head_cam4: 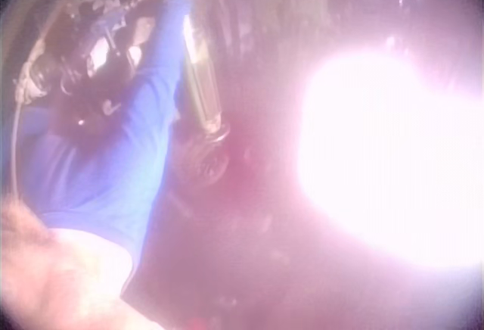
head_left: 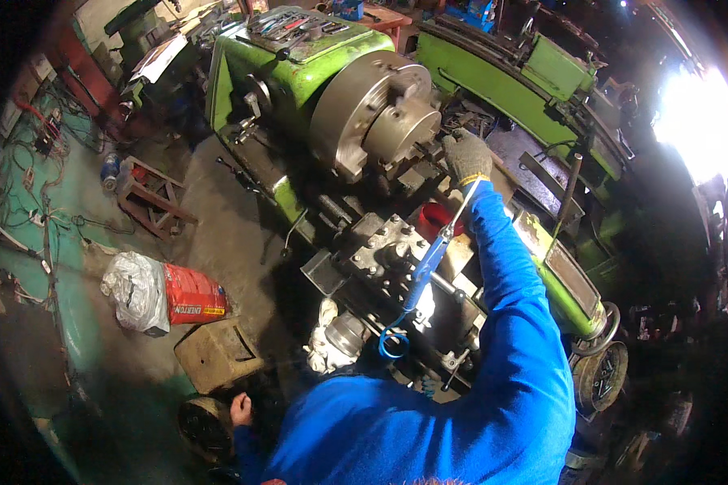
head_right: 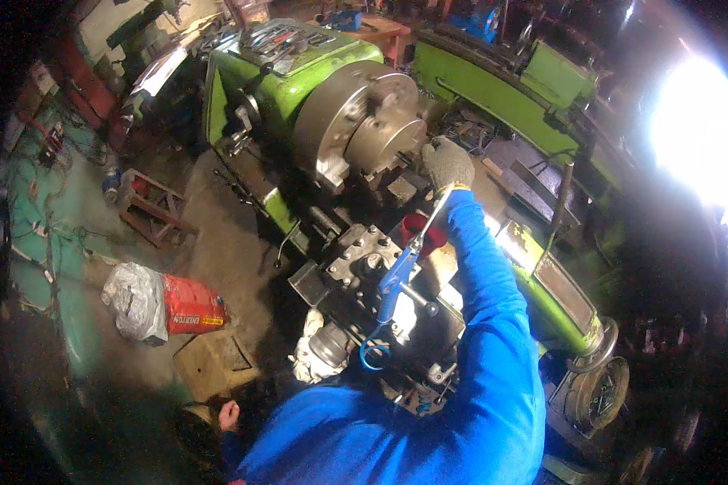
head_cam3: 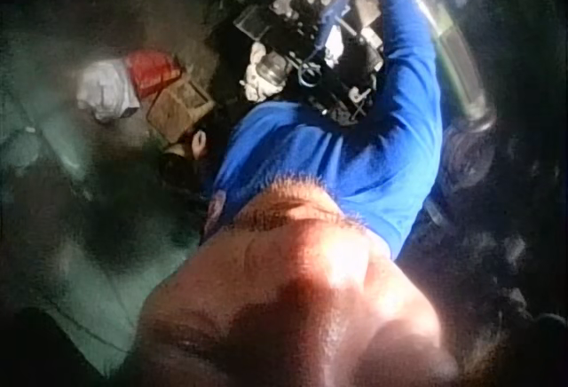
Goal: The person operates a green metal lathe in a workshop, using a wrench to tighten the chuck and adjusting the tool post and tailstock. They repeatedly engage and disengage the chuck while making fine adjustments to the machine's components.
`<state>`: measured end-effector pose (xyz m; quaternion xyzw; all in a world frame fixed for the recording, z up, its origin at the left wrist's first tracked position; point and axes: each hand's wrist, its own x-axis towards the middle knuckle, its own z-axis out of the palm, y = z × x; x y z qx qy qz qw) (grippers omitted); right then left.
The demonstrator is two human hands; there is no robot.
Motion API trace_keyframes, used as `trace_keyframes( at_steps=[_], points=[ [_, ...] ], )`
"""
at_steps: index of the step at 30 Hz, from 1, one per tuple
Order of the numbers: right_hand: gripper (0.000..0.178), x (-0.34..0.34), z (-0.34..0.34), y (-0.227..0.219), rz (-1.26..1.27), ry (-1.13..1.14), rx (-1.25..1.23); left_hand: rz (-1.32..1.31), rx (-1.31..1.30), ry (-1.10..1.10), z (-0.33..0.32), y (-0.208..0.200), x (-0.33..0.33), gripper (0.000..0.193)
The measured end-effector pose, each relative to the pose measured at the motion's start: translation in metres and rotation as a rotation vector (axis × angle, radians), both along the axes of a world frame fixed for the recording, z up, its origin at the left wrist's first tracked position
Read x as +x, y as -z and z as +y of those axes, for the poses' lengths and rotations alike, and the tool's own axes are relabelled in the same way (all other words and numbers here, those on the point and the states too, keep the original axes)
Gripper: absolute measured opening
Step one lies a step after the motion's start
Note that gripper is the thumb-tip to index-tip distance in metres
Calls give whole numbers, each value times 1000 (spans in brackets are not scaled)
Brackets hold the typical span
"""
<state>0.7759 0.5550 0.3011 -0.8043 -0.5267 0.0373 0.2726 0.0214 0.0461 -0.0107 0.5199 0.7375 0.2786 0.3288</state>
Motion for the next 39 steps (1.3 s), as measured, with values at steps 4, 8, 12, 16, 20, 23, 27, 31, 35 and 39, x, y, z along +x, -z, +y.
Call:
trace_keyframes(
  at_steps=[4, 8, 12, 16, 20, 23, 27, 31, 35, 39],
  points=[
    [43, -31, -23, -5, 1, -36, 9, -185, -101, -153, 110, -92, 58, 30],
    [38, -32, -48, -21, -19, 78, 22, -229, -16, 89, 197, -125, 94, 32],
    [28, -10, -109, -14, 762, 179, 347, -382, 24, 248, 262, -146, 137, 32],
    [23, 28, -199, 32, -529, 31, 127, -447, 165, 610, 326, -157, 181, 30],
    [12, 43, -224, 93, -616, 143, -146, -455, 345, 998, 380, -220, 236, 32],
    [21, 8, -214, 84, -486, 71, -58, -416, 532, 1216, 409, -249, 277, 36],
    [25, -29, -221, 40, 32, 178, 174, -458, 652, 1257, 419, -278, 323, 38],
    [25, 35, -307, 33, -578, 499, -50, -563, 676, 1243, 400, -305, 369, 39],
    [36, 112, -382, 9, -367, 952, 367, -449, 691, 1208, 395, -309, 407, 41],
    [54, 138, -459, -26, -254, 1265, -136, -364, 728, 1338, 387, -299, 438, 55]
  ],
)
